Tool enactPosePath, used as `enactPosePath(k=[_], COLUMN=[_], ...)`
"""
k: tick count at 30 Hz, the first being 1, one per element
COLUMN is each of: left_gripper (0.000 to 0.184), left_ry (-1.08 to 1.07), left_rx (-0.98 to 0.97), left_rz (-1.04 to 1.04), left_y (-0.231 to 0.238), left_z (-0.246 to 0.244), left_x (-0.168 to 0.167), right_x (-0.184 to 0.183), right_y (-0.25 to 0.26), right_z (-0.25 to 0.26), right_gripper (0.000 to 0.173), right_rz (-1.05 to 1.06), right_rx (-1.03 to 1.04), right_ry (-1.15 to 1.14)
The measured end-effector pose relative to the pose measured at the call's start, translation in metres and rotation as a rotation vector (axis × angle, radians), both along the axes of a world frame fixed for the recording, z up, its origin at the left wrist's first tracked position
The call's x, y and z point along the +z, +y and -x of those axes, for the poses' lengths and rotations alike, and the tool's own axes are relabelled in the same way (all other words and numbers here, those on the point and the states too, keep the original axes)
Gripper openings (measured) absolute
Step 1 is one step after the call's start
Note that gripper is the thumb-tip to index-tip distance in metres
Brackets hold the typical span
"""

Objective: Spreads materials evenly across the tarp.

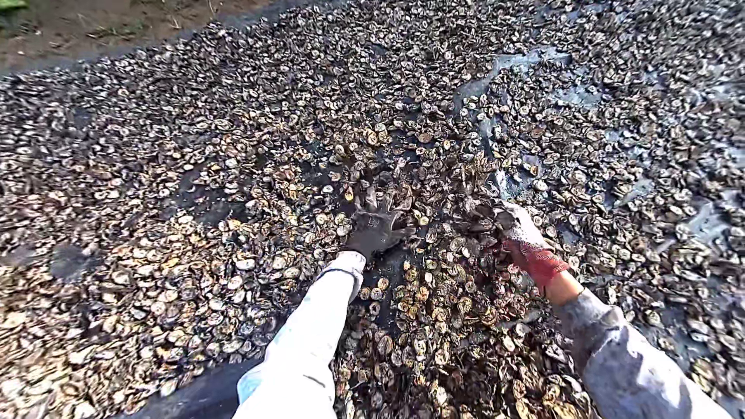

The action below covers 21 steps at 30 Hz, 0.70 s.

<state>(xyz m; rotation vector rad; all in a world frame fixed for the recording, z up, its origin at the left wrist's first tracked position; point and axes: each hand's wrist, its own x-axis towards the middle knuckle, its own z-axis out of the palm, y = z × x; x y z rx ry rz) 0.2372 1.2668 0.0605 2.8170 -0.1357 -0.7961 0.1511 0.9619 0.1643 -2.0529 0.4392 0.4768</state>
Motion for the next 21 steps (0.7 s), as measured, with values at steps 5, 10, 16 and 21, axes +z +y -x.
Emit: enactPosePath(k=[5,10,16,21], left_gripper=[0.043,0.076,0.078,0.089], left_ry=[-0.425,-0.349,-0.458,-0.279], left_rx=[-0.062,0.202,-0.049,-0.599], left_rz=[0.145,-0.017,0.102,0.226], left_y=[0.020,0.008,-0.088,-0.139], left_z=[-0.049,-0.162,-0.107,-0.064], left_x=[0.053,0.058,-0.011,-0.010], right_x=[0.000,0.001,-0.018,-0.018], right_y=[-0.022,-0.056,-0.105,-0.125], right_z=[0.132,0.240,0.158,0.028], right_gripper=[0.089,0.048,0.062,0.058], right_rz=[0.297,0.382,0.268,-0.212], right_rx=[0.705,0.794,-0.044,-0.307], right_ry=[0.095,0.172,0.148,0.027])
